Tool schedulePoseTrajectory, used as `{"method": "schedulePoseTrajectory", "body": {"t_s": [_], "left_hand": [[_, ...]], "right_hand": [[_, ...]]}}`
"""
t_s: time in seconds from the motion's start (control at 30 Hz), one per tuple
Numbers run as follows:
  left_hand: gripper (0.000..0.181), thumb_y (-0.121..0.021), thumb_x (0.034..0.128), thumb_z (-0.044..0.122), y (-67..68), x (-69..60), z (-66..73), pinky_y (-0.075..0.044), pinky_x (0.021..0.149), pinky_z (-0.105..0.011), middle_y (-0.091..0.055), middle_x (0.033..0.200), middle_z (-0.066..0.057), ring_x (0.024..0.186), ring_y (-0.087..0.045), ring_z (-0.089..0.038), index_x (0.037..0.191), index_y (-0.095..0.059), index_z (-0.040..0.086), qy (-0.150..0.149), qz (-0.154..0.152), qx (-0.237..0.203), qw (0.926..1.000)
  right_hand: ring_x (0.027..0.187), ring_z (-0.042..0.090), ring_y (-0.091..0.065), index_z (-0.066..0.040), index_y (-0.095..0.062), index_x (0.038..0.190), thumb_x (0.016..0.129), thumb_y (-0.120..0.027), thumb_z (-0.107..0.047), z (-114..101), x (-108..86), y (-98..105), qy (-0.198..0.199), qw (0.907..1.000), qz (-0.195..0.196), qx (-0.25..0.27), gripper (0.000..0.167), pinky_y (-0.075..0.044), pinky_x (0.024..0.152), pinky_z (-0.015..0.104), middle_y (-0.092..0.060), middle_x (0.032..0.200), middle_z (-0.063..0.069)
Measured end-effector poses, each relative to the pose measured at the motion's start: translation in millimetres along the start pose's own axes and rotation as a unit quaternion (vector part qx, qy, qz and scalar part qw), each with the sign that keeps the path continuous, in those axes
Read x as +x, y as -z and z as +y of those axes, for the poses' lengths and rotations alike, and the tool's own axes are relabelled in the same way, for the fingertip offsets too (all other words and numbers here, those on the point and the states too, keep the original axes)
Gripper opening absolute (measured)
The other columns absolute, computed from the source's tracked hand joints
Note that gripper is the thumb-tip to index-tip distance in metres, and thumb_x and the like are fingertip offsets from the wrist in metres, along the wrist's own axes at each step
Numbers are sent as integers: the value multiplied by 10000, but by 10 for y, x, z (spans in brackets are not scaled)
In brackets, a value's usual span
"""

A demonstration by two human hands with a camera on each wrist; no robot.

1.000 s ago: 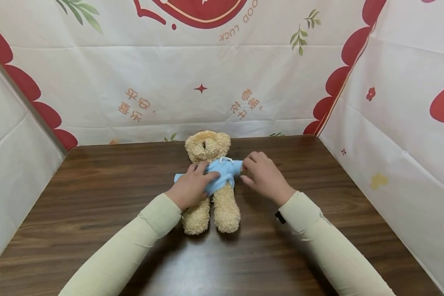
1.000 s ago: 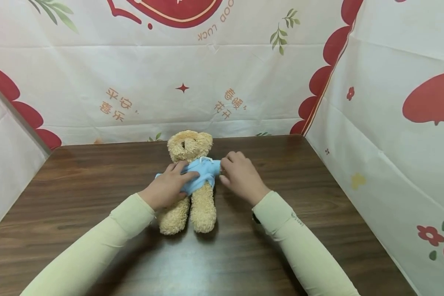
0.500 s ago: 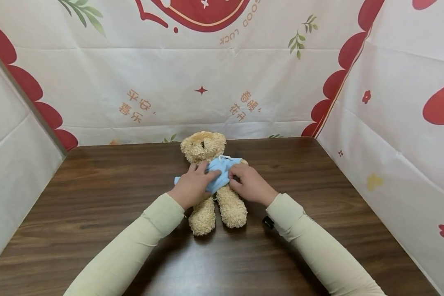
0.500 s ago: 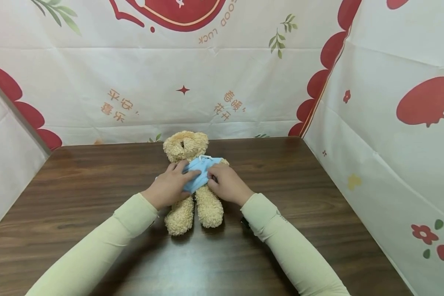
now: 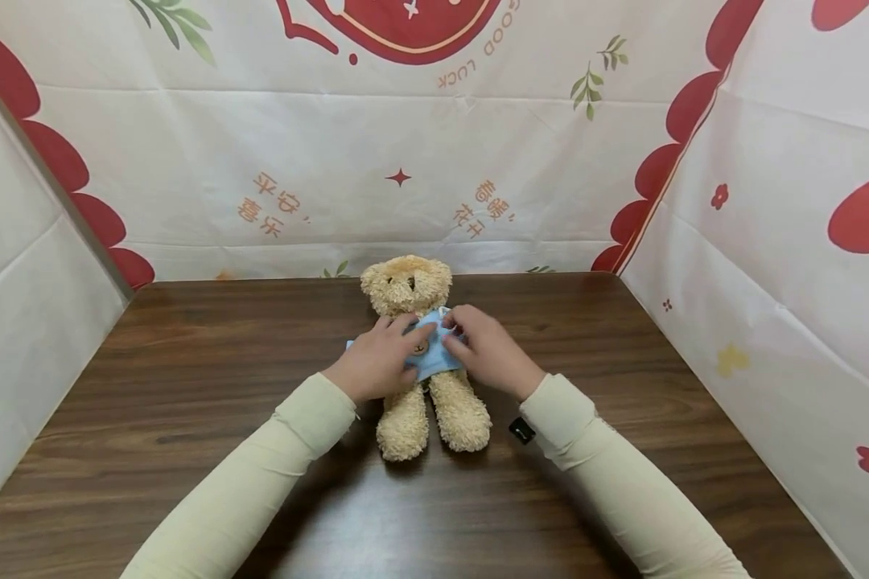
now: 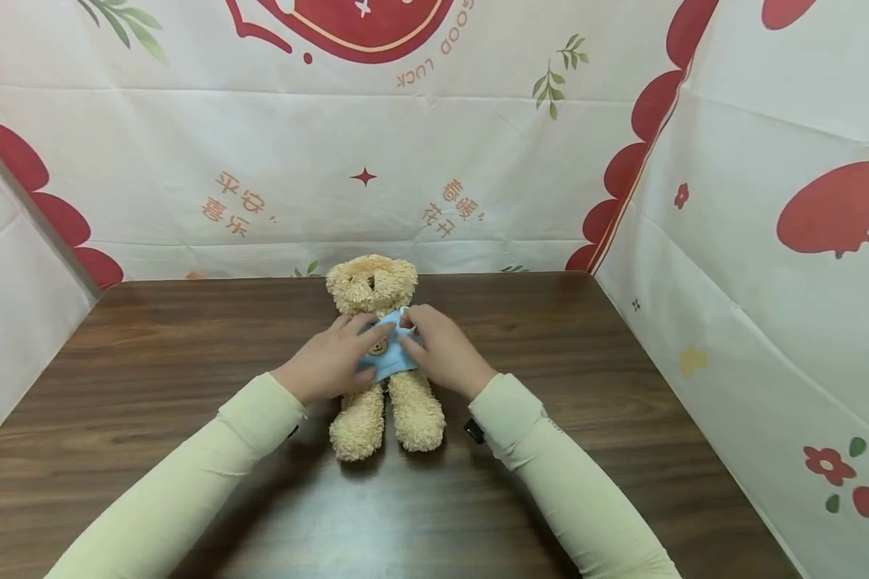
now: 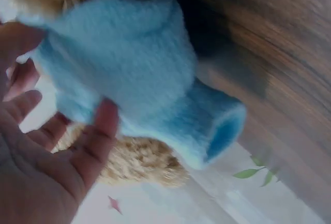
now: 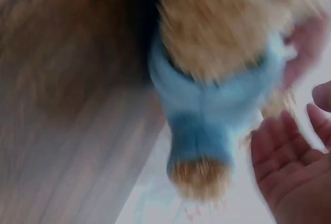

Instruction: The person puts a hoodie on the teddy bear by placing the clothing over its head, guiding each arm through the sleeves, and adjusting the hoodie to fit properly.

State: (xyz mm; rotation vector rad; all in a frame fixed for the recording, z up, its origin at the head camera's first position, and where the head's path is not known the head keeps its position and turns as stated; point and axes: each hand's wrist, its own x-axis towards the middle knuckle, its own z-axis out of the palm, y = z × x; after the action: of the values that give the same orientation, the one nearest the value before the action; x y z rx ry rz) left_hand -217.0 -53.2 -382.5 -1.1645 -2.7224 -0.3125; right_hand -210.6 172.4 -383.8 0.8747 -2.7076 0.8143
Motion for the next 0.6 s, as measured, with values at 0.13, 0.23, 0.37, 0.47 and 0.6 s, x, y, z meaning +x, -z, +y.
{"method": "schedulePoseTrajectory", "body": {"t_s": [0.13,0.23,0.37,0.47,0.6], "left_hand": [[444,-580,983,170,102,53,-135,-469,941,-438,-598,1236,-136,1136,-566,-296,1400,-510,34,217,13,-539,9983],[284,-594,996,145,150,93,-210,-472,914,-435,-645,1125,-108,1075,-594,-283,1264,-606,51,344,-45,-479,9983],[150,-605,994,115,164,129,-269,-510,833,-406,-646,1034,-79,969,-623,-264,1126,-667,76,401,175,-151,9989],[94,-603,995,106,151,151,-282,-528,744,-380,-612,988,-75,864,-629,-238,1055,-669,75,490,724,-38,9962],[80,-613,995,138,102,159,-288,-521,686,-365,-585,975,-71,805,-611,-210,1045,-649,86,532,1209,-181,9911]], "right_hand": [[889,190,-510,-29,-571,1131,933,-713,-198,-43,-10,-165,148,9958,-307,-847,297,-462,768,360,-521,1053,81],[881,198,-489,-24,-565,1143,897,-760,-212,-70,-61,-229,250,9931,-177,-1133,366,-447,754,357,-502,1062,94],[872,191,-461,-38,-544,1157,856,-801,-243,-92,-97,-276,459,9883,-116,-1448,446,-439,737,340,-477,1063,90],[874,186,-434,-56,-529,1152,842,-811,-240,-100,-94,-292,622,9836,-198,-1681,458,-426,729,330,-452,1043,75],[872,176,-416,-78,-522,1142,850,-802,-253,-89,-77,-285,687,9806,-377,-1799,441,-411,719,320,-430,1020,54]]}}
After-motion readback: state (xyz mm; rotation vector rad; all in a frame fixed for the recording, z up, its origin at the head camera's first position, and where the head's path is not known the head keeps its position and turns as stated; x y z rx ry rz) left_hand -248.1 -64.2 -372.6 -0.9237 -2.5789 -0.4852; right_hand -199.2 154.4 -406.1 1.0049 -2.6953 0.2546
